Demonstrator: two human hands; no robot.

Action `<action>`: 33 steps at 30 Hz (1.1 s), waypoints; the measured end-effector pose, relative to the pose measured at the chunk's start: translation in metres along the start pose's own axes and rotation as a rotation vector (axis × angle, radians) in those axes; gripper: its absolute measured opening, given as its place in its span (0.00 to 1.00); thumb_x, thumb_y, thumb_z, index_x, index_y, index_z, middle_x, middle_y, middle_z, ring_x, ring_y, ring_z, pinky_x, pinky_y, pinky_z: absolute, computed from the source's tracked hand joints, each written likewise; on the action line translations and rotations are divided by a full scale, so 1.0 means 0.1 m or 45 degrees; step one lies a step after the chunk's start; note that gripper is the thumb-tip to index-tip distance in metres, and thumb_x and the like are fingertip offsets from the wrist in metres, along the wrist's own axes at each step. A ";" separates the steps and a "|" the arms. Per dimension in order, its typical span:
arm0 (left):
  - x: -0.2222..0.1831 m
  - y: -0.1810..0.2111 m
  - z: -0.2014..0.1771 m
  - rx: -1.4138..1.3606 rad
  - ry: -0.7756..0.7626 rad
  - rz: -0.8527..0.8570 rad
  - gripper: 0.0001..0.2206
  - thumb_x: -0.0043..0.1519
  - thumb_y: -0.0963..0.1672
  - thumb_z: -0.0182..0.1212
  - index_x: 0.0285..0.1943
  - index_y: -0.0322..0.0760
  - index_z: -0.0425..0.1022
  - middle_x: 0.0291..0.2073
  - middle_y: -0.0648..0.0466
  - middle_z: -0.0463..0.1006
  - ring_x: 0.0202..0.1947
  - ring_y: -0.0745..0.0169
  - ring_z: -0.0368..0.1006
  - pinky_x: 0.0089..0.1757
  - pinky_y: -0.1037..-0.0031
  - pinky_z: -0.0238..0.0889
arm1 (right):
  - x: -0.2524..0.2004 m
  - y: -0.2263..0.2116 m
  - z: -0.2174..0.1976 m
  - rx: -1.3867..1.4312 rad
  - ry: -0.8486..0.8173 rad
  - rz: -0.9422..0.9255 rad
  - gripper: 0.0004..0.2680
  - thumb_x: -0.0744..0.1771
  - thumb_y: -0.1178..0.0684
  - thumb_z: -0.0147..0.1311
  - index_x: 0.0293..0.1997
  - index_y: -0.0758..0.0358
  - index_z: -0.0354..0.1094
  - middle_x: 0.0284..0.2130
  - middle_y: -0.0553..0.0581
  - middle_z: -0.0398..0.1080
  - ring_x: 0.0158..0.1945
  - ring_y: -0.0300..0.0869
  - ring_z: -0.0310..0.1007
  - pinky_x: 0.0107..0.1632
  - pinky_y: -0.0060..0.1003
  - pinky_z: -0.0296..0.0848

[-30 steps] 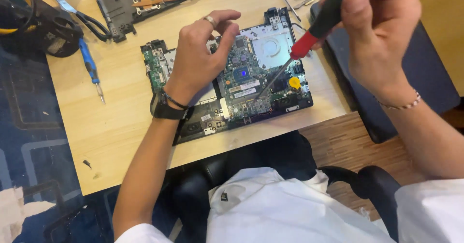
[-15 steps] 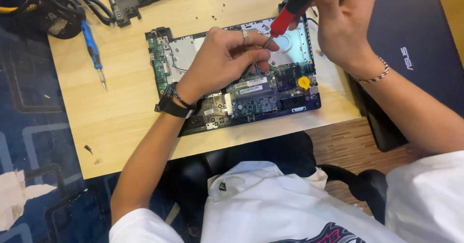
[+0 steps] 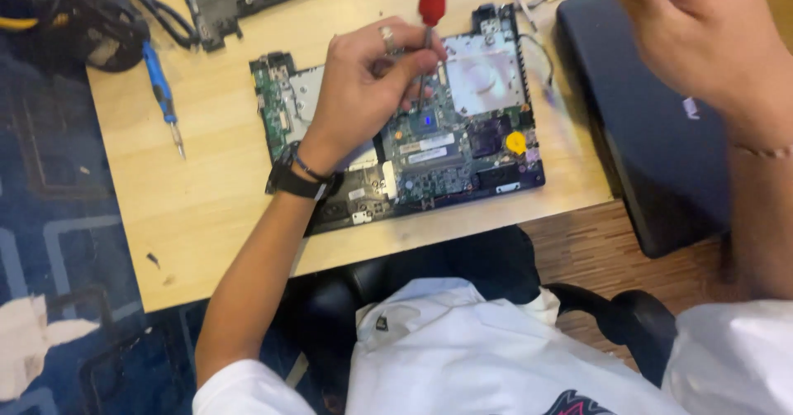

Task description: Disassembling a laptop by removing internal screws and then cleaning the motherboard with a toothbrush.

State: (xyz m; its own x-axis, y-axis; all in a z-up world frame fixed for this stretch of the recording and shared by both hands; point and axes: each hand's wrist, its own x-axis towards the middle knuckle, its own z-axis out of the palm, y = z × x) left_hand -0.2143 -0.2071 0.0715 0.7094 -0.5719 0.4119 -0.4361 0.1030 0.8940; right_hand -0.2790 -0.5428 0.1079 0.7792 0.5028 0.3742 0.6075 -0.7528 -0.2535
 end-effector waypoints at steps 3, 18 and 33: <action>-0.04 0.02 -0.07 -0.094 0.046 -0.185 0.05 0.69 0.40 0.59 0.48 0.30 0.78 0.41 0.47 0.77 0.31 0.60 0.84 0.27 0.84 0.74 | -0.65 0.01 -0.13 -0.105 0.113 0.403 0.18 0.88 0.50 0.39 0.66 0.85 0.70 0.52 0.75 0.72 0.54 0.62 0.73 0.57 0.53 0.66; -0.04 -0.06 -0.02 -0.015 0.072 -0.178 0.05 0.67 0.39 0.59 0.46 0.34 0.80 0.40 0.51 0.79 0.32 0.66 0.78 0.35 0.81 0.82 | -1.34 -0.22 0.32 -0.457 -0.026 1.024 0.25 0.75 0.41 0.38 0.75 0.76 0.55 0.70 0.88 0.47 0.71 0.81 0.44 0.66 0.75 0.43; -0.06 -0.06 -0.04 -0.005 0.015 -0.160 0.07 0.70 0.39 0.55 0.49 0.35 0.79 0.38 0.52 0.80 0.29 0.67 0.78 0.29 0.84 0.72 | -0.19 -0.59 0.17 -0.197 0.337 0.190 0.14 0.80 0.58 0.51 0.67 0.89 0.65 0.61 0.85 0.64 0.64 0.72 0.63 0.65 0.63 0.65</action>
State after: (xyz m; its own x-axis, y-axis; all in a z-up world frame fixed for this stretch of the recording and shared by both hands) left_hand -0.2131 -0.2012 0.0642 0.7651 -0.5706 0.2983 -0.3409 0.0341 0.9395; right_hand -0.3272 -0.5010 0.1000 0.7785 0.2695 0.5668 0.4430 -0.8757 -0.1921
